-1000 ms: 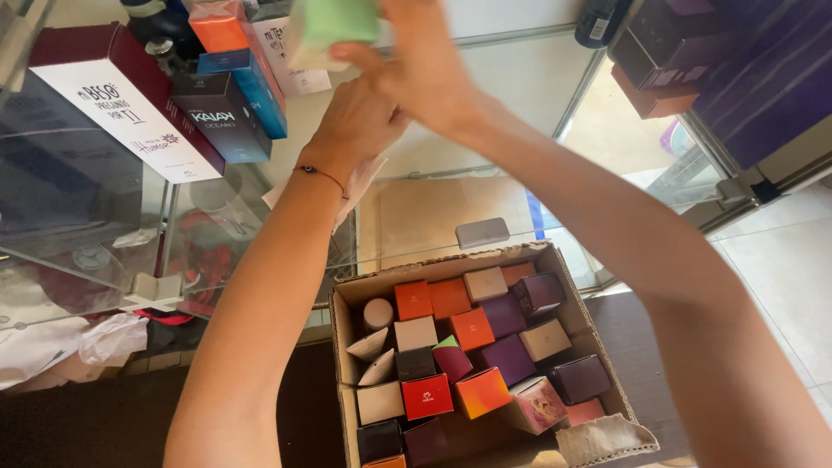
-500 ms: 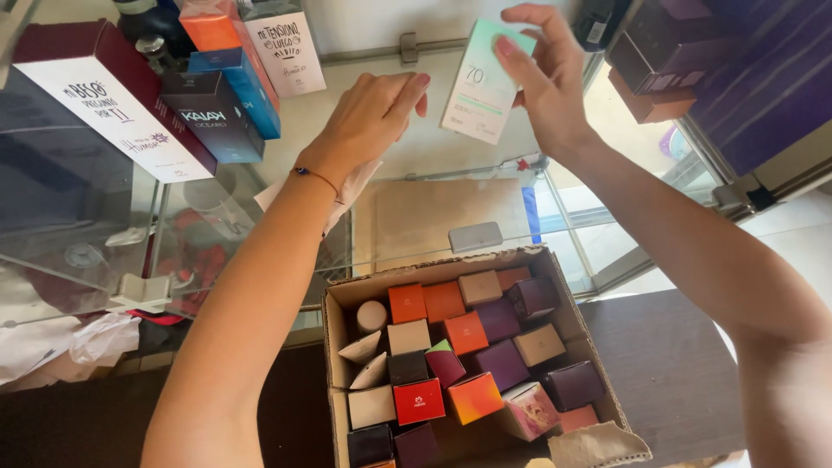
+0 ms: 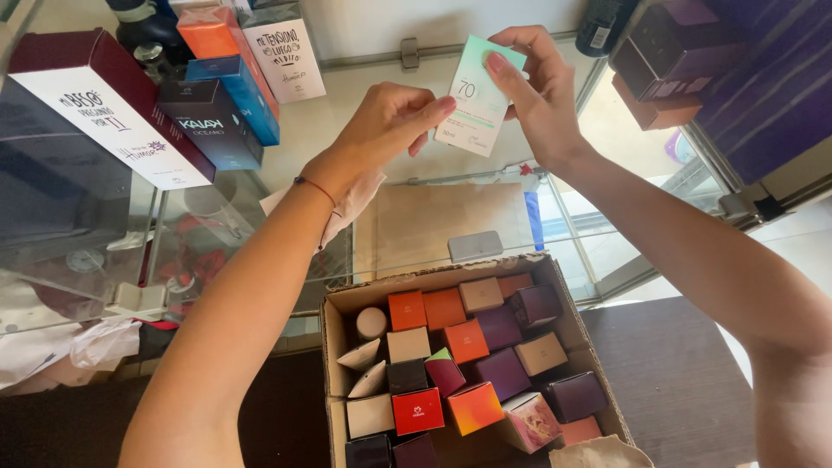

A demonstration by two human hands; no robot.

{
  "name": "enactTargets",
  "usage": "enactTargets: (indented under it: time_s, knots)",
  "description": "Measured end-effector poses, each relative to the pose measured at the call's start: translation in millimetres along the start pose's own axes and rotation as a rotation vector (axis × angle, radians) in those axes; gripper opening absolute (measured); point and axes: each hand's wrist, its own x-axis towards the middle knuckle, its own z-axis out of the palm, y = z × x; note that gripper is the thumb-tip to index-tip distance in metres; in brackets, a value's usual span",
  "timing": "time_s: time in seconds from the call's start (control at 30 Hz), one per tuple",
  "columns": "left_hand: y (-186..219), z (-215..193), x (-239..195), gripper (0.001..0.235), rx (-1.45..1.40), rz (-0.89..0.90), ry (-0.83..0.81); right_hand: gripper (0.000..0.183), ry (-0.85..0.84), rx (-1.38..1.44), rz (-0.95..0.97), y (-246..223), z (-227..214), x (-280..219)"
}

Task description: Packing small cosmetic boxes from a glass shelf into a cardboard box

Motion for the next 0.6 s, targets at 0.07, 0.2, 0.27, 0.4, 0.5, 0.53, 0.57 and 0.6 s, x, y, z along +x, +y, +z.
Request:
enactTargets:
  time_s: [0.07, 0.2, 0.27, 0.4, 0.5, 0.53, 0.57, 0.6]
  knots:
    - [-1.3, -1.2, 1.3, 0.048, -0.146, -0.044, -0.075, 0.026, -0.008, -0.01, -0.006, -1.4, 0.2, -1.8]
    - [-2.5, -6.1, 4.0, 0.033, -0.181, -0.098, -0.124, 0.026, -0.024, 0.006, -0.015, 3.3, 0.9, -2.2]
    - [-3.6, -9.0, 5.0, 0.036, -0.176, -0.096, -0.163, 0.026, -0.045, 0.007, -0.023, 3.1, 1.2, -2.4]
    - [1.6, -10.7, 3.9, 0.035, -0.178, -0.108, -0.168, 0.033, -0.048, 0.02, 0.016, 2.9, 0.9, -2.9]
    - [1.2, -10.5, 4.1, 0.034, -0.186, -0.135, -0.171, 0.033, -0.058, 0.036, 0.003, -2.0, 3.1, -3.9]
    - [1.6, -10.4, 4.1, 0.033, -0.183, -0.143, -0.17, 0.036, -0.053, 0.047, 0.031, -5.1, 3.8, -4.2]
    - [1.9, -10.6, 4.2, 0.031, -0.18, -0.15, -0.168, 0.038, -0.048, 0.057, 0.059, -8.3, 4.6, -4.3]
    - [2.3, -10.5, 3.8, 0.031, -0.18, -0.15, -0.169, 0.038, -0.047, 0.056, 0.06, -6.8, 4.2, -4.1]
